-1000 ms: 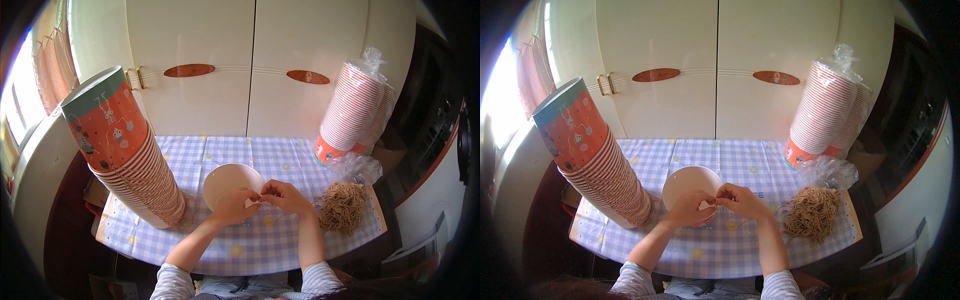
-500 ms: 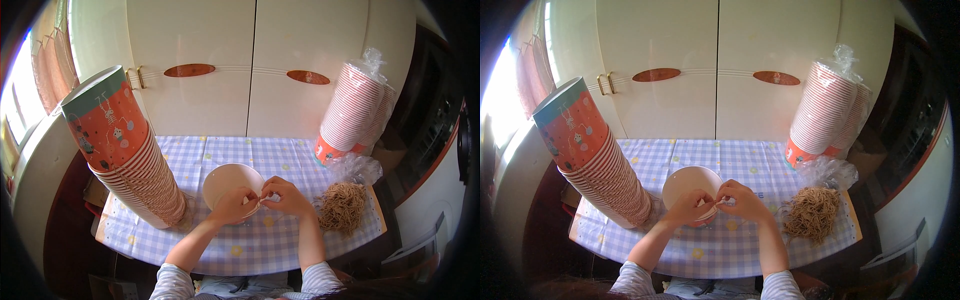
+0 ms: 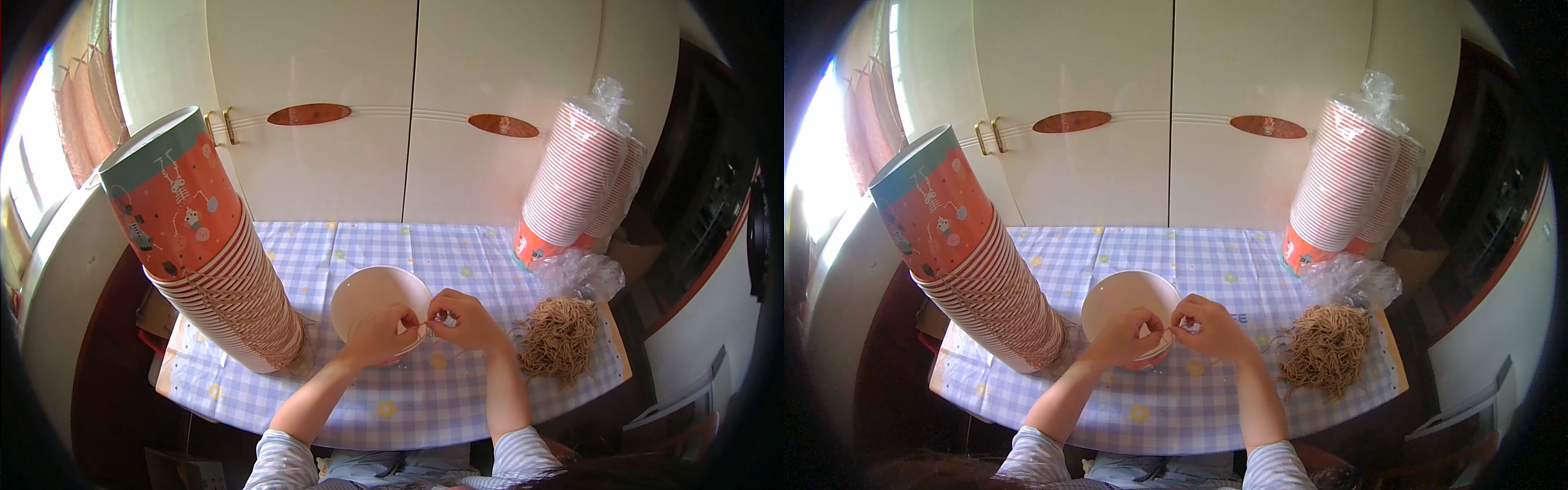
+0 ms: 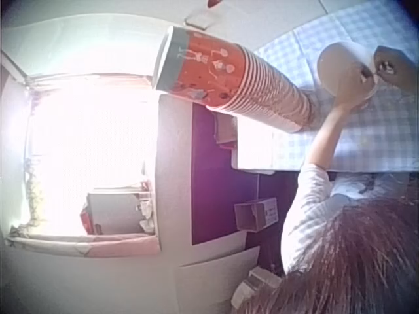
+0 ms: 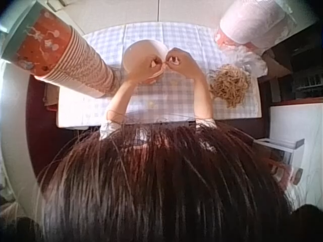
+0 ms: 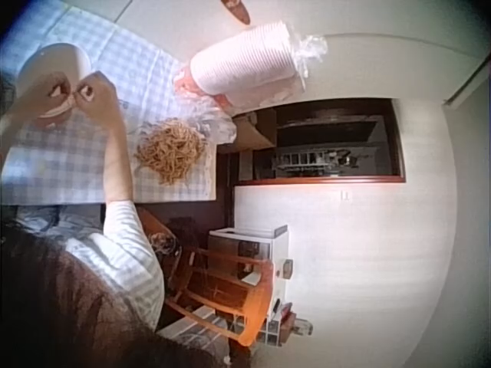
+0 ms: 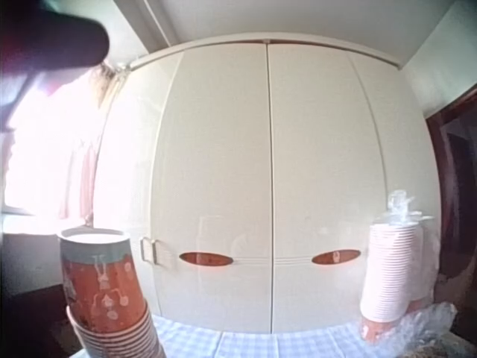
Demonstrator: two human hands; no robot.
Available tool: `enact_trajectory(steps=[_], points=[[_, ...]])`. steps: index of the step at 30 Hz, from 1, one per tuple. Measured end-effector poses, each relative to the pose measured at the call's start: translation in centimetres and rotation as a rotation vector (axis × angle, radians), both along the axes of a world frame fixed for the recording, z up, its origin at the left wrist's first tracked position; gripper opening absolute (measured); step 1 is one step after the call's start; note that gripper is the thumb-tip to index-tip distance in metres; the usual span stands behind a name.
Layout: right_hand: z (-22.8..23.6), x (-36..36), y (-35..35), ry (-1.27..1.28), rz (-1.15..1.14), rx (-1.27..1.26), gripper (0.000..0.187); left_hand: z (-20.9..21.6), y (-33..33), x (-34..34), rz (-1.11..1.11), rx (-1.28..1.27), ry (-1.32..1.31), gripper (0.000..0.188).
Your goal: Assembling nested paper buckets and securing them with rubber bands.
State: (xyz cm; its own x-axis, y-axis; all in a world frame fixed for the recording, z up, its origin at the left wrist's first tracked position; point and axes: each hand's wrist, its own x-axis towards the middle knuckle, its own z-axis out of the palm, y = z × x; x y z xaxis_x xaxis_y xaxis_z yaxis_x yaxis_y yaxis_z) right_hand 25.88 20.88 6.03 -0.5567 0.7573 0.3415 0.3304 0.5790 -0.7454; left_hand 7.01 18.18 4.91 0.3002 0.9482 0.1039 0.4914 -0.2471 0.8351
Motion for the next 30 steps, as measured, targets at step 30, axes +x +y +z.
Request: enact_trajectory(steps=[30], points=[[-1.1, 0.1, 0.8, 0.252, 0.128, -0.515, 0.009, 0.9, -0.3, 0.2, -0.024, -0.054, -0.026, 0.018]])
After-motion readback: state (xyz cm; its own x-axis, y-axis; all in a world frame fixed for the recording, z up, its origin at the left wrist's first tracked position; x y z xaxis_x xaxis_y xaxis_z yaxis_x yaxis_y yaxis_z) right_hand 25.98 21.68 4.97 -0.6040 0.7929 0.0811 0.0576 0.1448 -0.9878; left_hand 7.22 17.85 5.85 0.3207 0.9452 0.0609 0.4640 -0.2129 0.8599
